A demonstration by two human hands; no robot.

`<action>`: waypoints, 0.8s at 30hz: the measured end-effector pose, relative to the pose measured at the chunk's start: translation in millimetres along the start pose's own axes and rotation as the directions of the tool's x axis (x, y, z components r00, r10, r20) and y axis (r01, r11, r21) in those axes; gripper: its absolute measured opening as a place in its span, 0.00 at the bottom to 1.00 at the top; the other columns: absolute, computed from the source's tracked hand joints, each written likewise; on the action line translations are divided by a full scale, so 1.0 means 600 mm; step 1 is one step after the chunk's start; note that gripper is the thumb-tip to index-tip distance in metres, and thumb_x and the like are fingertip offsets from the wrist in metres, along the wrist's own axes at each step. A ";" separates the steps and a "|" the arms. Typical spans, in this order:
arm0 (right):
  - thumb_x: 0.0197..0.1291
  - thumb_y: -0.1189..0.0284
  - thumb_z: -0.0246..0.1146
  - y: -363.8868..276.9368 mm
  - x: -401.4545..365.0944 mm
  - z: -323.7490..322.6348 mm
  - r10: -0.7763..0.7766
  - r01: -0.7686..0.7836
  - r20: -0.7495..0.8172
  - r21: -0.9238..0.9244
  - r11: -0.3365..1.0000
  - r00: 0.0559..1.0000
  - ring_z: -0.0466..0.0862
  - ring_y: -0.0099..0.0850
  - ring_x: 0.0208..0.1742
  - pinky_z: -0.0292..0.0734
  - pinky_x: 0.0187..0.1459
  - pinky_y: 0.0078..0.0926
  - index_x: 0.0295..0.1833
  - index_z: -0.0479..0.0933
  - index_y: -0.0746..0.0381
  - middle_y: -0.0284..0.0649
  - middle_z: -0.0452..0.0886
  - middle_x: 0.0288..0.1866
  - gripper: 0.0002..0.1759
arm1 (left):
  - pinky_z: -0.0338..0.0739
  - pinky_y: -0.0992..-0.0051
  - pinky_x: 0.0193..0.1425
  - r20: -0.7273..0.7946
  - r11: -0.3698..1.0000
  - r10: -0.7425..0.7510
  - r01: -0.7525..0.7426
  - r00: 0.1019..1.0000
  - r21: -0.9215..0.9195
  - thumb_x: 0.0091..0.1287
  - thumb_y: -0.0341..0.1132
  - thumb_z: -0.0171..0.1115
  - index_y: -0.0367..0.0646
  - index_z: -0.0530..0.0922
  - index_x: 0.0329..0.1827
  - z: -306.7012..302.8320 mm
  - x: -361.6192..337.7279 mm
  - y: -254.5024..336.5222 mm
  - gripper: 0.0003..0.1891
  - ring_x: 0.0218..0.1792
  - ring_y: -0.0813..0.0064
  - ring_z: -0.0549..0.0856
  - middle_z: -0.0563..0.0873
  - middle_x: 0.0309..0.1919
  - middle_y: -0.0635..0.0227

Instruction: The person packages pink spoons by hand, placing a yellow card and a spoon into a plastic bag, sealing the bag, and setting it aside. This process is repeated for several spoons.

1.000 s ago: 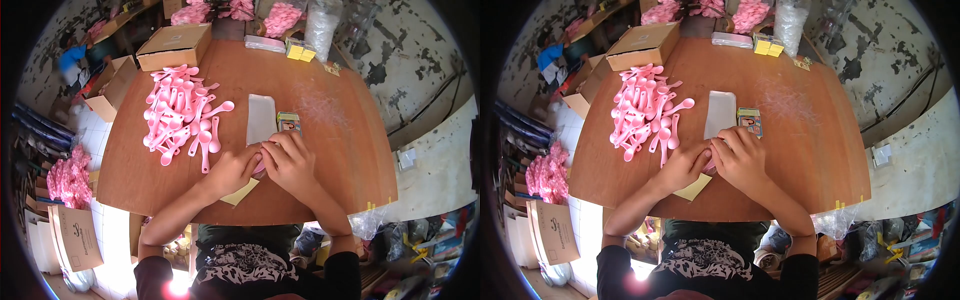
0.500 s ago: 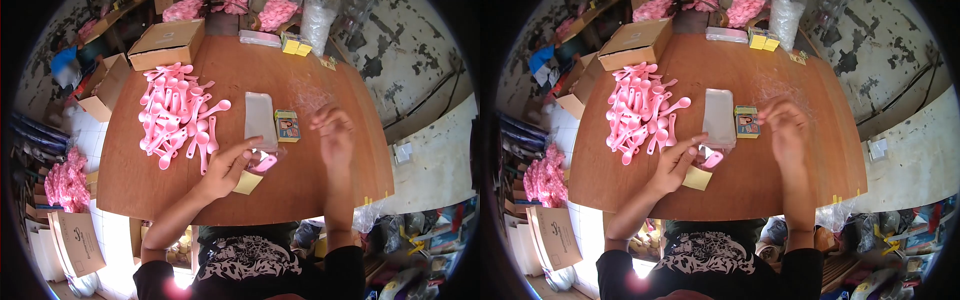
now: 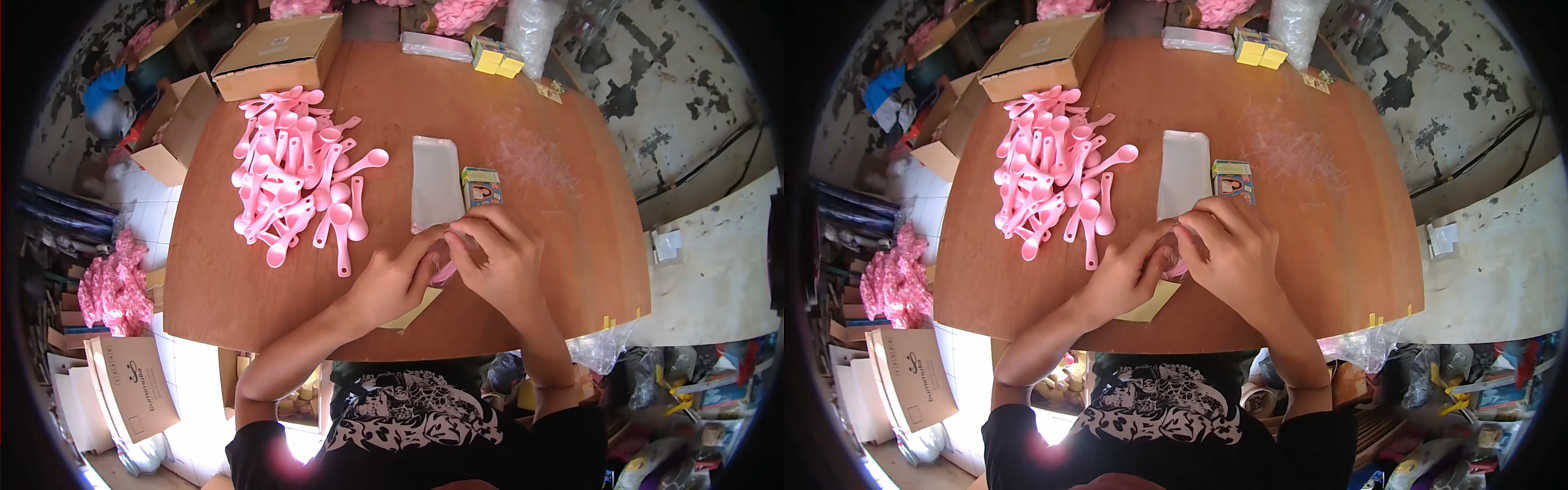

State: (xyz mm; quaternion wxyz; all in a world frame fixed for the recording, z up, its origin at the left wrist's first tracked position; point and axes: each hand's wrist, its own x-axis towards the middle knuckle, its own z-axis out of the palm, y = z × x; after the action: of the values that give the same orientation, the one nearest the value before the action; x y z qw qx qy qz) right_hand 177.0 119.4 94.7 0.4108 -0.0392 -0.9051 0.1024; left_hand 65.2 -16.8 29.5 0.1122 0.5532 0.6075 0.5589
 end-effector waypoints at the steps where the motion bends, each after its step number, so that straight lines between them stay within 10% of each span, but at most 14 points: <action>1: 0.45 0.77 0.73 0.000 0.001 0.002 -0.028 0.028 0.001 -0.022 0.999 1.000 0.81 0.34 0.31 0.76 0.30 0.31 0.31 0.80 0.60 0.32 0.79 0.32 0.08 | 0.78 0.76 0.28 0.005 0.999 0.015 -0.015 1.000 0.034 0.70 0.23 0.56 0.36 0.73 0.65 0.001 0.000 -0.001 0.19 0.23 0.74 0.86 0.86 0.29 0.57; 5: 0.46 0.79 0.71 0.007 -0.002 0.001 -0.029 0.030 0.066 -0.014 0.999 0.997 0.81 0.33 0.31 0.76 0.30 0.29 0.32 0.80 0.60 0.35 0.80 0.32 0.07 | 0.83 0.59 0.31 0.078 0.999 -0.043 0.042 0.996 0.016 0.69 0.26 0.57 0.37 0.72 0.64 -0.011 0.004 0.009 0.20 0.30 0.47 0.87 0.86 0.33 0.46; 9: 0.54 0.82 0.67 0.023 -0.001 -0.025 0.201 -0.270 0.197 0.453 0.850 0.960 0.82 0.27 0.35 0.77 0.36 0.25 0.34 0.78 0.63 0.39 0.80 0.35 0.05 | 0.83 0.68 0.33 0.048 0.995 0.009 -0.004 0.999 -0.098 0.72 0.26 0.55 0.37 0.72 0.65 -0.023 0.006 0.019 0.19 0.32 0.60 0.90 0.87 0.36 0.48; 11: 0.58 0.80 0.65 0.050 0.002 -0.051 0.443 -0.478 0.267 0.734 0.483 0.856 0.81 0.26 0.37 0.77 0.39 0.26 0.36 0.78 0.65 0.38 0.80 0.38 0.02 | 0.80 0.77 0.35 -0.021 0.963 -0.100 0.091 0.995 -0.254 0.75 0.27 0.53 0.38 0.72 0.66 -0.021 -0.001 0.012 0.17 0.33 0.77 0.88 0.89 0.39 0.53; 15: 0.64 0.74 0.60 0.262 -0.008 -0.066 0.163 -0.210 0.276 0.919 -0.334 0.947 0.82 0.27 0.41 0.79 0.44 0.30 0.43 0.81 0.66 0.38 0.82 0.44 0.08 | 0.76 0.80 0.35 -0.192 0.921 -0.157 0.073 0.969 -0.383 0.77 0.30 0.52 0.37 0.71 0.68 -0.008 0.006 0.001 0.18 0.30 0.83 0.82 0.87 0.34 0.62; 16: 0.64 0.74 0.60 0.295 -0.019 -0.062 0.169 -0.210 0.277 0.920 -0.330 0.946 0.82 0.27 0.41 0.79 0.44 0.30 0.43 0.81 0.66 0.38 0.82 0.44 0.08 | 0.76 0.80 0.35 -0.187 0.918 -0.158 0.074 0.970 -0.389 0.77 0.30 0.52 0.37 0.71 0.68 -0.006 0.004 0.001 0.18 0.30 0.83 0.82 0.87 0.34 0.62; 17: 0.64 0.74 0.61 0.320 -0.027 -0.058 0.600 -0.719 0.500 0.669 0.190 0.624 0.82 0.26 0.42 0.79 0.46 0.31 0.49 0.80 0.66 0.38 0.81 0.48 0.11 | 0.76 0.79 0.37 -0.162 0.919 -0.177 0.104 0.971 -0.380 0.77 0.29 0.52 0.37 0.70 0.68 -0.004 0.002 0.000 0.18 0.31 0.82 0.82 0.87 0.35 0.61; 18: 0.64 0.74 0.63 0.337 -0.034 -0.050 0.942 -0.958 0.207 -0.054 0.280 0.263 0.82 0.26 0.44 0.79 0.49 0.32 0.55 0.79 0.66 0.38 0.81 0.51 0.15 | 0.77 0.79 0.38 -0.144 0.921 -0.194 0.130 0.970 -0.366 0.77 0.29 0.52 0.36 0.70 0.68 -0.005 0.001 -0.002 0.18 0.32 0.81 0.82 0.87 0.36 0.59; 19: 0.64 0.74 0.63 0.343 -0.044 -0.037 0.939 -0.955 0.207 -0.054 0.291 0.274 0.82 0.26 0.44 0.79 0.49 0.32 0.55 0.79 0.66 0.38 0.81 0.51 0.15 | 0.77 0.78 0.40 -0.133 0.925 -0.209 0.152 0.969 -0.350 0.77 0.29 0.52 0.36 0.70 0.68 -0.009 0.004 -0.004 0.18 0.33 0.81 0.83 0.86 0.37 0.58; 21: 0.65 0.72 0.65 0.340 -0.070 -0.015 0.683 -0.684 0.098 0.235 0.691 0.723 0.82 0.25 0.44 0.78 0.51 0.28 0.60 0.78 0.65 0.36 0.82 0.51 0.19 | 0.78 0.77 0.41 -0.144 0.958 -0.171 0.130 0.975 -0.256 0.77 0.29 0.52 0.35 0.70 0.68 -0.017 0.009 0.001 0.18 0.35 0.78 0.85 0.85 0.41 0.55; 24: 0.67 0.71 0.65 0.130 -0.005 -0.043 0.416 -0.619 0.464 0.651 0.439 0.782 0.81 0.20 0.41 0.76 0.46 0.21 0.55 0.80 0.66 0.34 0.82 0.39 0.15 | 0.80 0.74 0.44 -0.083 0.968 -0.193 0.176 0.978 -0.179 0.76 0.28 0.52 0.37 0.71 0.67 -0.017 0.012 0.015 0.18 0.41 0.68 0.88 0.85 0.44 0.52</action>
State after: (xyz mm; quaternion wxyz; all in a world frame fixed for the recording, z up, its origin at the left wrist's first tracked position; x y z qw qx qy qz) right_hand 197.3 199.1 92.4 0.2235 -0.1228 -0.7526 0.6071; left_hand 59.8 -18.9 43.9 0.1805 0.4540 0.6110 0.6229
